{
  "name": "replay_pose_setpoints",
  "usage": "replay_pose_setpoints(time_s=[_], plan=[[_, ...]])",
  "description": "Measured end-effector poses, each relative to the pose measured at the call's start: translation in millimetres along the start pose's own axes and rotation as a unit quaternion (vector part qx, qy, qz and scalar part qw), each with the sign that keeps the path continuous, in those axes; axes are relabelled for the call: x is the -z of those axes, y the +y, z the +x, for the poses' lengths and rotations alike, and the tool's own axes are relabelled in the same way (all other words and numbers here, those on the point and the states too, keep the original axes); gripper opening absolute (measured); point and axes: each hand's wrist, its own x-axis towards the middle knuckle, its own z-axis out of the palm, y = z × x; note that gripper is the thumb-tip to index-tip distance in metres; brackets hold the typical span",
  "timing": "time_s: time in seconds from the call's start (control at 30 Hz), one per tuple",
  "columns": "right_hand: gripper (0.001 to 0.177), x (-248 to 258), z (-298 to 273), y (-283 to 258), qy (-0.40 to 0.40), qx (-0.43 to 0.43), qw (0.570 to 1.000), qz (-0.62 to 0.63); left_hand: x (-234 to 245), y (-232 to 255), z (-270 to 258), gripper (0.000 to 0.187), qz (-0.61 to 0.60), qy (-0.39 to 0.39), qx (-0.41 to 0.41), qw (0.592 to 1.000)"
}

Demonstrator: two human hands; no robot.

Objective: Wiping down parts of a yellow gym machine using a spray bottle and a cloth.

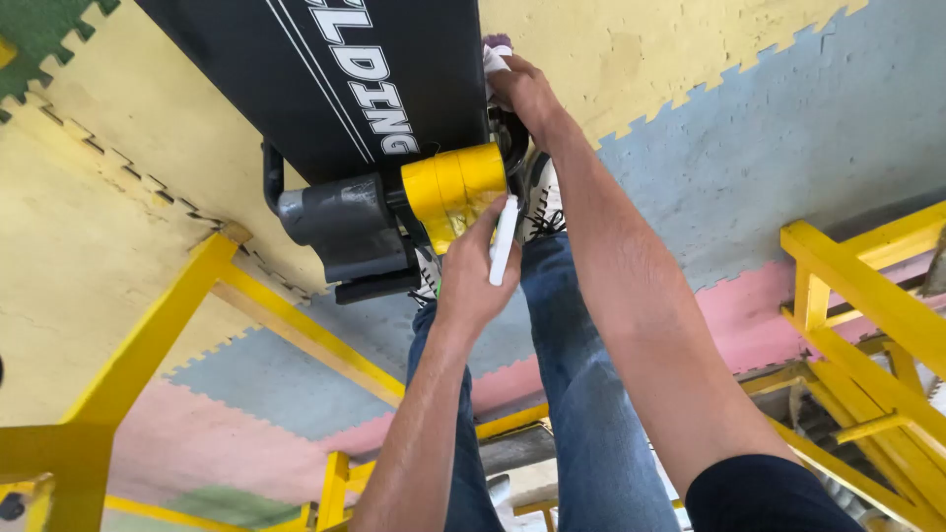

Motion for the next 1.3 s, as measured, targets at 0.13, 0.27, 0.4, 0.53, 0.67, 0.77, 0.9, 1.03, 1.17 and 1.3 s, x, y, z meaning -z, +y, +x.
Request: replay_pose_setpoints(time_s=[0.13, 0.27, 0.4, 0.53, 0.67, 0.77, 0.9, 1.03, 1.17, 1.3], plan=[[0.051, -3, -55, 23, 0.031, 0.047, 0.997, 0.058, -6, 8, 11, 0.054, -0.002, -0.003, 0.038, 0.999], [0.051, -22, -122, 16, 0.069, 0.055, 0.994, 0.072, -11, 8, 14, 0.058, 0.033, -0.005, -0.013, 0.999], [0.044, -27, -86, 23, 0.099, 0.032, 0.985, 0.135, -13, 12, 6, 0.060, 0.013, -0.020, 0.019, 1.000], [0.040, -16, -49, 11, 0.100, -0.016, 0.983, 0.155, -15, 8, -1, 0.062, 0.012, -0.025, 0.042, 0.999], [0.034, -10, -69, 34, 0.079, 0.051, 0.978, 0.187, -15, 13, 1, 0.059, 0.018, -0.020, 0.027, 0.999], [0.035, -2, -126, 42, 0.056, 0.082, 0.981, 0.168, -16, 8, -3, 0.059, 0.018, -0.017, 0.023, 0.999], [0.036, 5, -173, 62, 0.093, 0.055, 0.993, 0.048, -22, 0, -6, 0.062, 0.037, -0.035, 0.028, 0.998], [0.034, -4, -123, 167, 0.152, -0.040, 0.980, 0.123, -32, -20, -15, 0.063, 0.050, -0.051, 0.009, 0.997], [0.039, -10, -64, 220, 0.158, 0.239, 0.956, -0.066, -37, -41, -24, 0.063, 0.047, -0.056, 0.023, 0.997], [0.034, -6, -31, 159, 0.152, 0.078, 0.957, -0.234, -40, -57, -25, 0.063, 0.038, -0.053, 0.045, 0.997]])
